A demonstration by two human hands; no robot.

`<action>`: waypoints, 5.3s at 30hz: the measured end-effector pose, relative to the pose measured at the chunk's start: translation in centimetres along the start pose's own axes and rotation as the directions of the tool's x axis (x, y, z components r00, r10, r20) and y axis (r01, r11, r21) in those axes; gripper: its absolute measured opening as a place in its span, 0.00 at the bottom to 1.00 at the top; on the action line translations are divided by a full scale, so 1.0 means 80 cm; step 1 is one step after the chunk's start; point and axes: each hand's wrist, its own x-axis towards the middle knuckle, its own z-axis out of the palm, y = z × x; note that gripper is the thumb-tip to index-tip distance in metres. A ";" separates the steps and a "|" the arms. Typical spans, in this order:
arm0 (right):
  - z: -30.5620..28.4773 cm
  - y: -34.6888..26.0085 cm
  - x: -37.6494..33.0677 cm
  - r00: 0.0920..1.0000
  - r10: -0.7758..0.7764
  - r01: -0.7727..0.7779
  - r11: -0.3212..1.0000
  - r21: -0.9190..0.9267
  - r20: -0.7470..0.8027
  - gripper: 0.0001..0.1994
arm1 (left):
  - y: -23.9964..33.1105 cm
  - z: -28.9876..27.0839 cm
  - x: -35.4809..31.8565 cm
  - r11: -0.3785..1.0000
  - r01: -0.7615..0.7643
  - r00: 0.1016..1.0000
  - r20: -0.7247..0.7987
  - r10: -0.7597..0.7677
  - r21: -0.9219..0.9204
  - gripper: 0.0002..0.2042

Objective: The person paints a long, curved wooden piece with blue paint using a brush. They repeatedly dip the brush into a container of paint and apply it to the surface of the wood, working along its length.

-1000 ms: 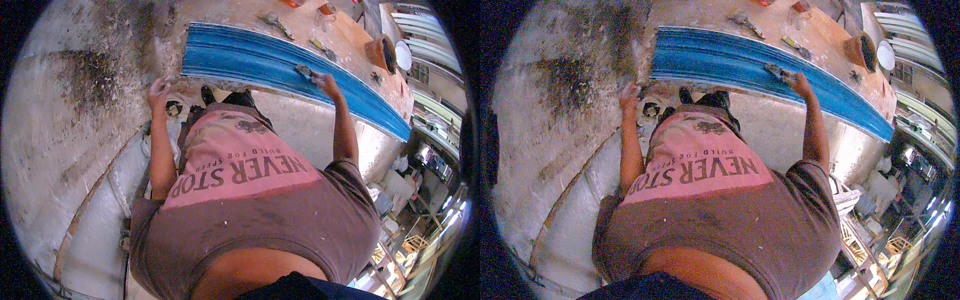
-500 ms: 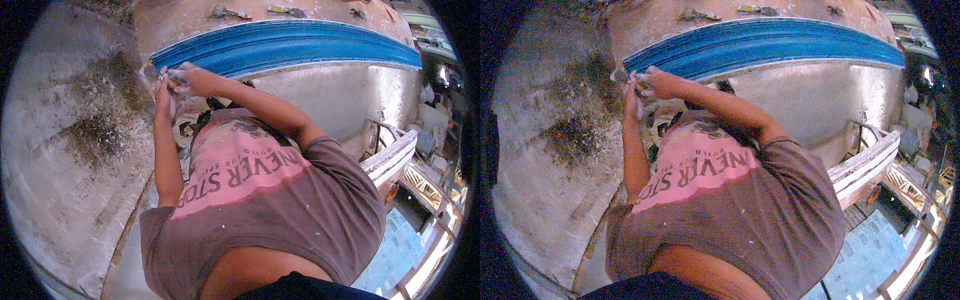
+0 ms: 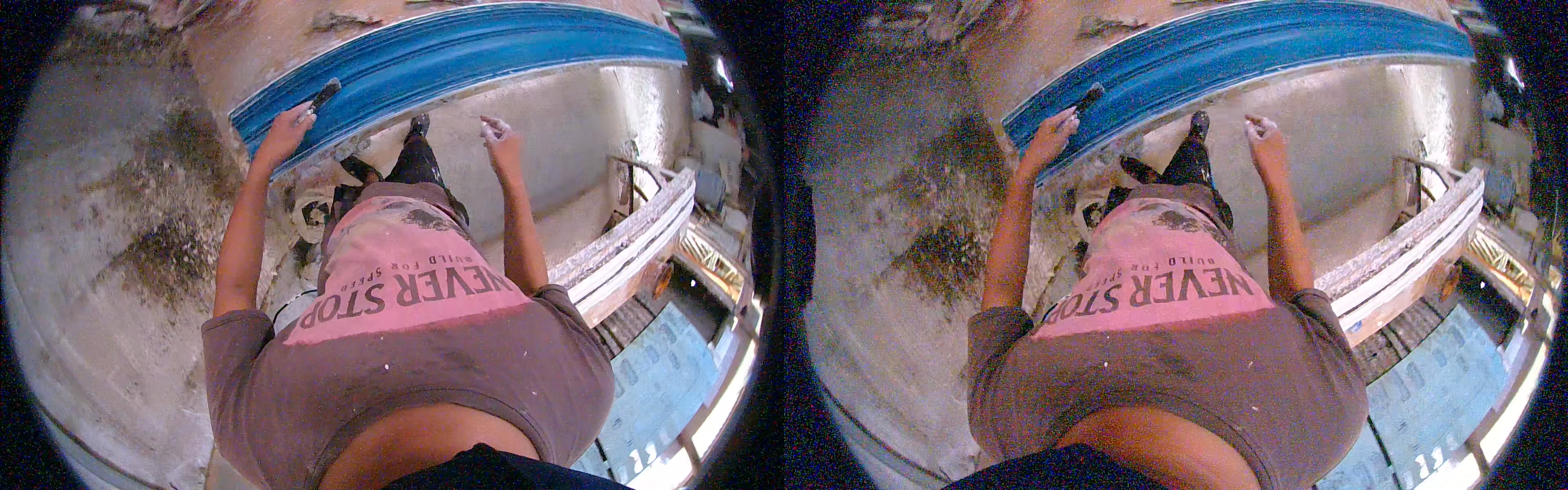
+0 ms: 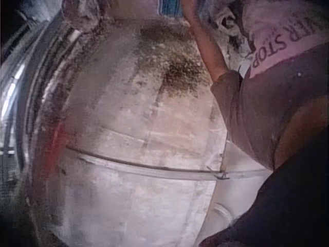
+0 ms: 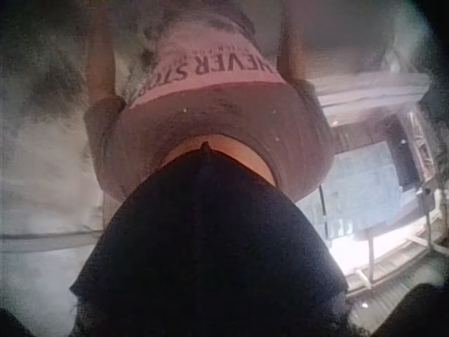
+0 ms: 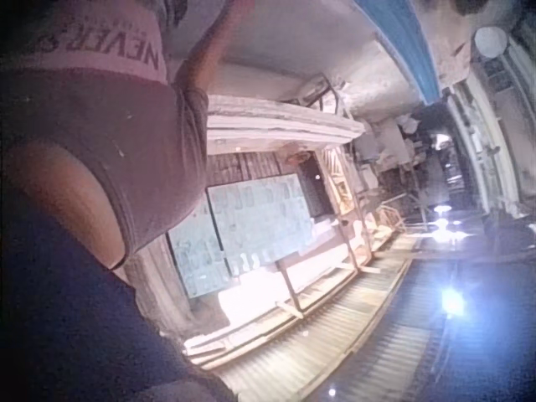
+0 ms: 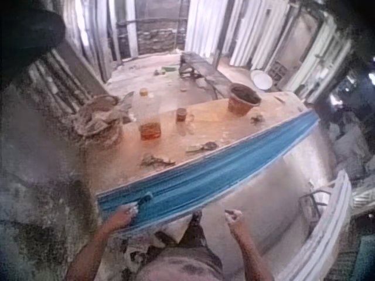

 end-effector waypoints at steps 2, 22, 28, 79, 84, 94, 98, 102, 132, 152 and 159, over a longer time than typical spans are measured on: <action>0.011 0.003 -0.012 1.000 -0.027 0.027 1.000 -0.015 -0.007 0.14 | 0.012 0.028 0.041 0.978 -0.122 0.990 -0.054 0.133 0.167 0.22; -0.130 0.144 0.051 0.993 0.118 -0.120 0.990 -0.079 -0.029 0.11 | 0.300 0.236 0.290 0.906 -0.237 0.971 0.055 0.233 0.349 0.14; -0.206 0.183 0.093 0.984 0.144 -0.140 0.989 0.042 -0.101 0.12 | 0.373 0.327 0.400 0.844 -0.361 0.932 0.126 0.340 0.396 0.15; -0.496 0.726 0.221 0.415 0.900 -0.811 0.301 0.502 0.131 0.17 | 1.095 0.998 1.111 0.844 -0.276 0.952 0.250 0.175 0.459 0.18; -0.692 0.821 0.336 0.470 0.856 -0.532 0.469 0.705 -0.215 0.16 | 1.161 1.062 1.183 0.809 -0.301 0.954 0.152 0.260 0.504 0.18; -1.008 0.922 0.435 0.383 0.866 -0.465 0.481 0.743 -0.321 0.14 | 1.304 1.214 1.329 0.800 -0.293 0.956 0.162 0.244 0.523 0.16; -0.991 0.966 0.431 0.335 0.942 -0.696 0.249 0.673 -0.002 0.15 | 1.345 1.247 1.411 0.894 -0.141 0.973 0.225 0.046 0.426 0.17; -0.952 0.948 0.465 0.287 0.947 -0.822 0.166 0.545 0.145 0.15 | 1.468 1.355 1.442 0.906 -0.163 0.960 0.274 0.055 0.391 0.18; -1.455 1.170 0.974 0.638 0.675 -0.669 0.724 -0.167 0.370 0.14 | 1.507 1.265 1.407 0.569 -0.445 0.875 0.470 0.114 0.692 0.21; -1.648 0.817 1.469 0.851 -0.109 -0.461 0.310 0.832 0.513 0.27 | 1.662 1.481 1.448 0.833 -0.399 0.902 0.000 0.432 0.383 0.26; -1.620 0.754 1.484 0.725 -0.534 0.617 0.784 -0.066 0.436 0.21 | 1.468 1.387 1.367 0.791 0.184 0.803 -0.554 0.221 0.583 0.28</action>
